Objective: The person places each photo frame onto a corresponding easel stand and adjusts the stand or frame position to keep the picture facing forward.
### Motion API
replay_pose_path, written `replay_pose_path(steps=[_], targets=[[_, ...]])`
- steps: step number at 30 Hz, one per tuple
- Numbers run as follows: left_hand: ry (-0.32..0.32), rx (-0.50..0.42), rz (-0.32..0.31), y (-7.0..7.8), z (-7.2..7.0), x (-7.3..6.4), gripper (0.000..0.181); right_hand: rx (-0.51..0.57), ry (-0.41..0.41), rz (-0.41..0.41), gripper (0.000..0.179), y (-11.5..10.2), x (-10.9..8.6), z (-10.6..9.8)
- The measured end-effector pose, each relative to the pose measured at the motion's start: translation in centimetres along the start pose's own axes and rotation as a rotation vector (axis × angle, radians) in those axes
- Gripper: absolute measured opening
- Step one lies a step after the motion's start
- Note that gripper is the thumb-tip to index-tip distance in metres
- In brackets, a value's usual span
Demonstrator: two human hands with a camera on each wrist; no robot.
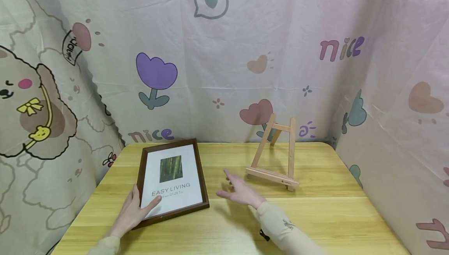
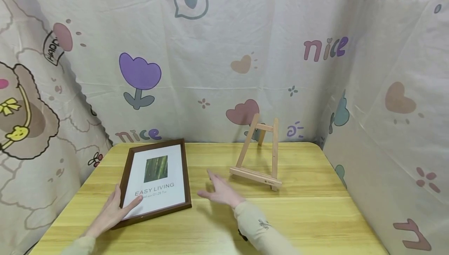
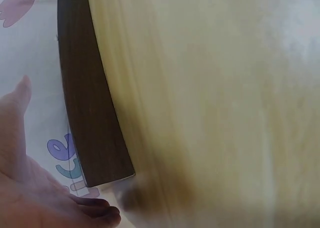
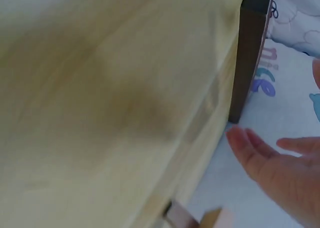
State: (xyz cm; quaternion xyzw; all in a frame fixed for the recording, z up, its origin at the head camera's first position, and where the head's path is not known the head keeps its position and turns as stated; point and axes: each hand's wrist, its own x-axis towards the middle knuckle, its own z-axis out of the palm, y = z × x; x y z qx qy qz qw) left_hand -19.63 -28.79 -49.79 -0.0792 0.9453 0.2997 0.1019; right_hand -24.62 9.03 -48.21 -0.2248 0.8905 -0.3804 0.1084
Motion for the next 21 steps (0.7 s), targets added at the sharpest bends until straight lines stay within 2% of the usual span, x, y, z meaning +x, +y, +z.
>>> replay_pose_path(steps=[7, 14, 21], targets=[[-0.002, -0.023, 0.008, -0.4, 0.1, -0.1, 0.128, 0.082, -0.073, -0.037, 0.098, -0.5, 1.8, 1.9], [-0.015, -0.040, 0.019, -0.6, 0.0, -0.1, 0.135, 0.172, -0.142, 0.009, 0.098, -0.8, 2.8, 3.1], [-0.003, -0.027, 0.023, -1.3, 0.2, 0.1, 0.141, 0.201, -0.155, 0.031, 0.097, -1.0, 3.6, 3.9]])
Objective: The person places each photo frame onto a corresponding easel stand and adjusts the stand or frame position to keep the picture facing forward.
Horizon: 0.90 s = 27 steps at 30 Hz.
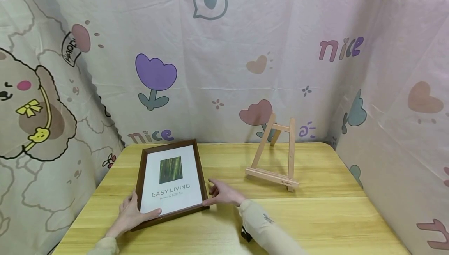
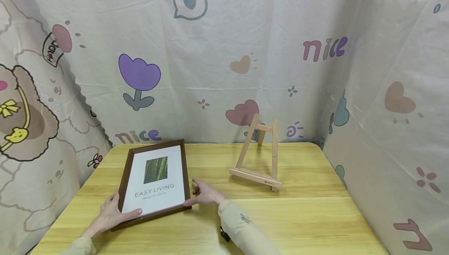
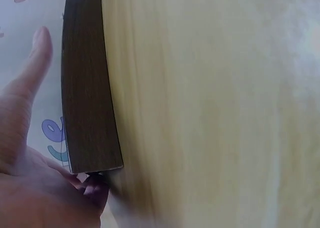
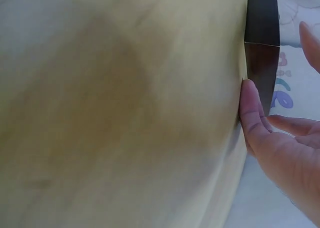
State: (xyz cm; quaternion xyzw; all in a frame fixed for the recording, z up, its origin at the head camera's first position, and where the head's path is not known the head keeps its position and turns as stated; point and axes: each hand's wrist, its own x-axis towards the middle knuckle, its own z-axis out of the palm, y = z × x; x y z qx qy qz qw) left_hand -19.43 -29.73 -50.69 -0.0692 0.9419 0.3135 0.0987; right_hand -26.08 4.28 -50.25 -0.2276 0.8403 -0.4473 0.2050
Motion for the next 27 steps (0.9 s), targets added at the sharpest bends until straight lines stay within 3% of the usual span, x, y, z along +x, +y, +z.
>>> replay_pose_path(steps=[8, 17, 27], targets=[[-0.026, -0.026, 0.003, -0.9, -0.3, 0.0, 0.137, -0.042, 0.004, 0.003, 0.096, -0.1, 0.9, 0.5], [-0.123, -0.071, 0.034, -2.1, -1.1, 0.1, 0.138, -0.174, -0.011, -0.030, 0.088, -0.3, 1.5, 1.2], [-0.146, -0.061, 0.079, -2.6, -1.7, 0.1, 0.128, -0.243, -0.013, -0.020, 0.093, -0.6, 1.7, 1.5]])
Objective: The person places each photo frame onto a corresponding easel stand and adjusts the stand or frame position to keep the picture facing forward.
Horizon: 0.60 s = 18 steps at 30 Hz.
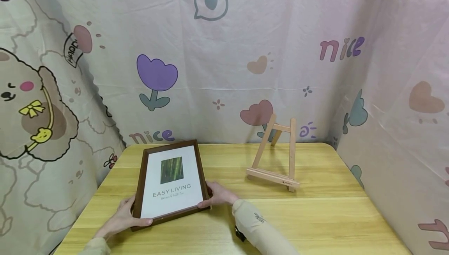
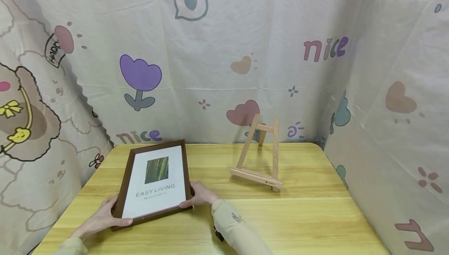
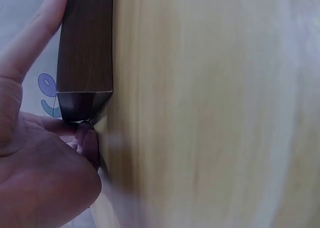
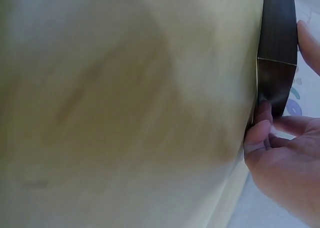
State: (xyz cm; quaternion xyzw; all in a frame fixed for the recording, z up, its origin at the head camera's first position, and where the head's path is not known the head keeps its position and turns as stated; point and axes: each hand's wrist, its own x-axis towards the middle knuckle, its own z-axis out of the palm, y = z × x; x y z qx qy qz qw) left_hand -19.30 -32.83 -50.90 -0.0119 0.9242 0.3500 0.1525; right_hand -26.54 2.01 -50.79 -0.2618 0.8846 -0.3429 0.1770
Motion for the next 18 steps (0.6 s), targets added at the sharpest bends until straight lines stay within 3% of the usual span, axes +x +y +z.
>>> replay_pose_path(steps=[18], targets=[[-0.013, -0.083, 0.000, -0.42, 0.05, -0.47, 0.124, 0.035, 0.010, 0.025, 0.096, -0.23, -0.53, -0.09]])
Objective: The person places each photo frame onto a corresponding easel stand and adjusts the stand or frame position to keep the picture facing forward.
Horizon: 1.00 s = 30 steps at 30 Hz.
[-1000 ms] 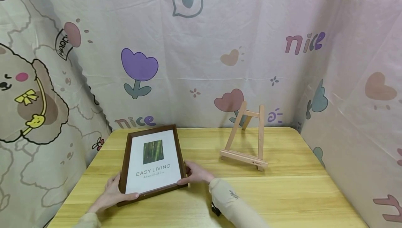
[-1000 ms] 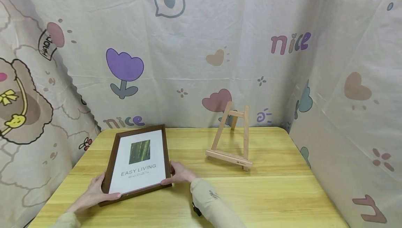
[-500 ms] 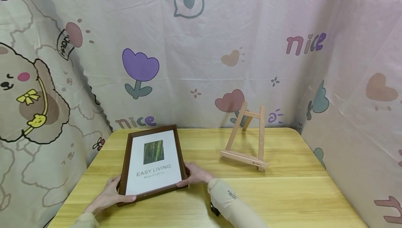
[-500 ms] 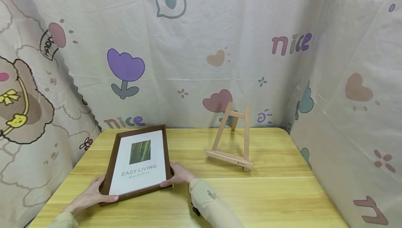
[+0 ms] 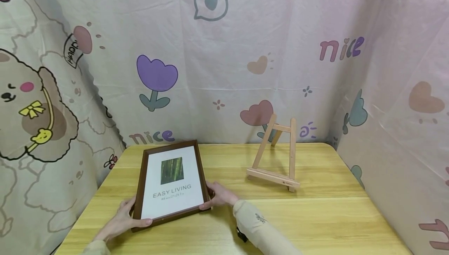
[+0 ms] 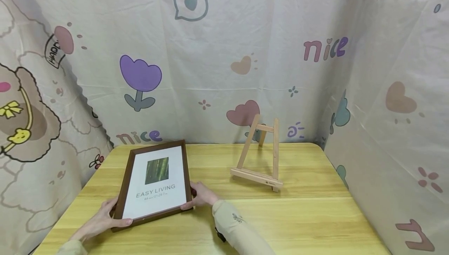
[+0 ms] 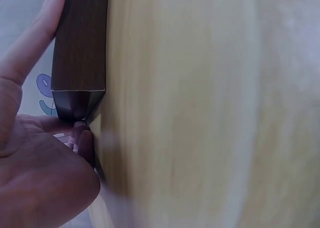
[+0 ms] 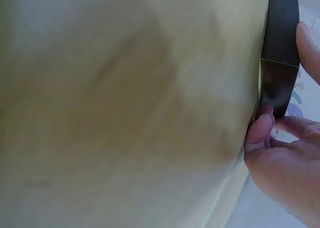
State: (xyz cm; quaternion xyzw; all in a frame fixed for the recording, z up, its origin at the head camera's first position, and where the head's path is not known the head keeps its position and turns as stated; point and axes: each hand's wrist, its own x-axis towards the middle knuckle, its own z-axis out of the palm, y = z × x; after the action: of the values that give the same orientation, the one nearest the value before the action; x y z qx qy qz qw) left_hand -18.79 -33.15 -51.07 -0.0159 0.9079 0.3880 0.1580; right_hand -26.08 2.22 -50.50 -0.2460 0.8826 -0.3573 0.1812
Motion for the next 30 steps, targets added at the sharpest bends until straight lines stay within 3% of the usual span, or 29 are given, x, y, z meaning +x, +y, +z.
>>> replay_pose_path(steps=[19, 30], targets=[[0.023, -0.023, -0.008, 0.31, 0.55, -0.46, 0.130, 0.054, 0.034, -0.023, 0.101, -0.10, -0.46, 0.02], [0.035, -0.147, 0.059, 0.57, 0.87, -0.80, 0.130, 0.107, 0.050, -0.066, 0.107, -0.01, -0.39, 0.07]])
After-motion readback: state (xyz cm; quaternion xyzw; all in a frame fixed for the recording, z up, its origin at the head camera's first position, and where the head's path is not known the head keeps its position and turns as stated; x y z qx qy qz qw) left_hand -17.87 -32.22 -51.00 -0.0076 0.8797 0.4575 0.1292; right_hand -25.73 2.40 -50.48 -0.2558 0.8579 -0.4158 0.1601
